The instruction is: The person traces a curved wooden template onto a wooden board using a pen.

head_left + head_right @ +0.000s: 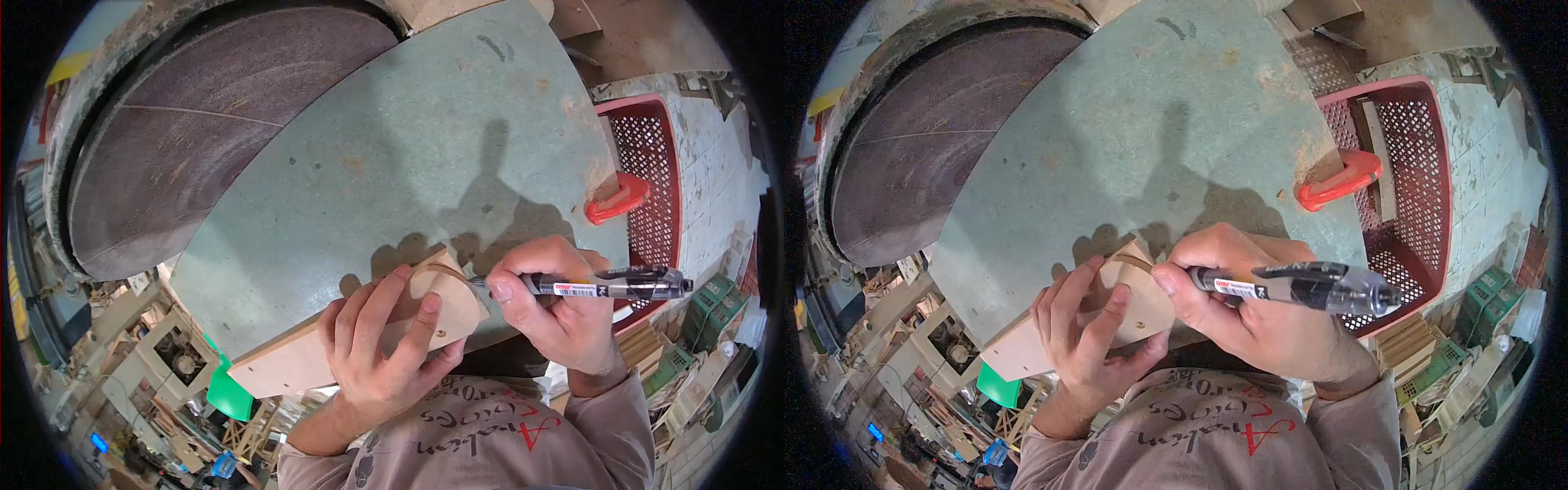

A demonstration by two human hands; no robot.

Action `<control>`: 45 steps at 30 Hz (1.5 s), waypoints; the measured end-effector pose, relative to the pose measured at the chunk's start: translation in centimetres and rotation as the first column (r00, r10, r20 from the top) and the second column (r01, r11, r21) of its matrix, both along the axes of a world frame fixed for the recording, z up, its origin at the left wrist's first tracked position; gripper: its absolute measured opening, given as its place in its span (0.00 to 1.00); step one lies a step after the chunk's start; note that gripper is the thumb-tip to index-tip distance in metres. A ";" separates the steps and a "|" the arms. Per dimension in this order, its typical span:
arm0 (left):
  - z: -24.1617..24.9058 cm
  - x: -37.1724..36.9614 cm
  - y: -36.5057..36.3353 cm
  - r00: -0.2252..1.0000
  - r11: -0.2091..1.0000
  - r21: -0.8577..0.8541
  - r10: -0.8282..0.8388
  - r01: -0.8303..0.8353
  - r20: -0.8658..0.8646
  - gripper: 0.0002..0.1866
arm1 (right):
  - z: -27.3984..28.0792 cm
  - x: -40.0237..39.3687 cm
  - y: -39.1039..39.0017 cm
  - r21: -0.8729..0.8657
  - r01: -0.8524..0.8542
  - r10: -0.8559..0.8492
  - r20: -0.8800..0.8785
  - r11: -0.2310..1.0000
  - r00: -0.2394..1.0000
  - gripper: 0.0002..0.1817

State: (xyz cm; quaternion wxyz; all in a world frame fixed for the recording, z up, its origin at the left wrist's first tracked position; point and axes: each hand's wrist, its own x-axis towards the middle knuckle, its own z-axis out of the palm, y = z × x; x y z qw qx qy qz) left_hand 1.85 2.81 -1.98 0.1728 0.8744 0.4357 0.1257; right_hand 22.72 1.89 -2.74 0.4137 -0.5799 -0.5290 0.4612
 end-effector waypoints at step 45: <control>-0.8 -0.1 0.1 1.000 0.998 0.056 0.000 -0.001 0.018 0.30 | -1.1 -0.3 -3.6 0.228 0.087 -0.098 0.036 0.970 0.995 0.16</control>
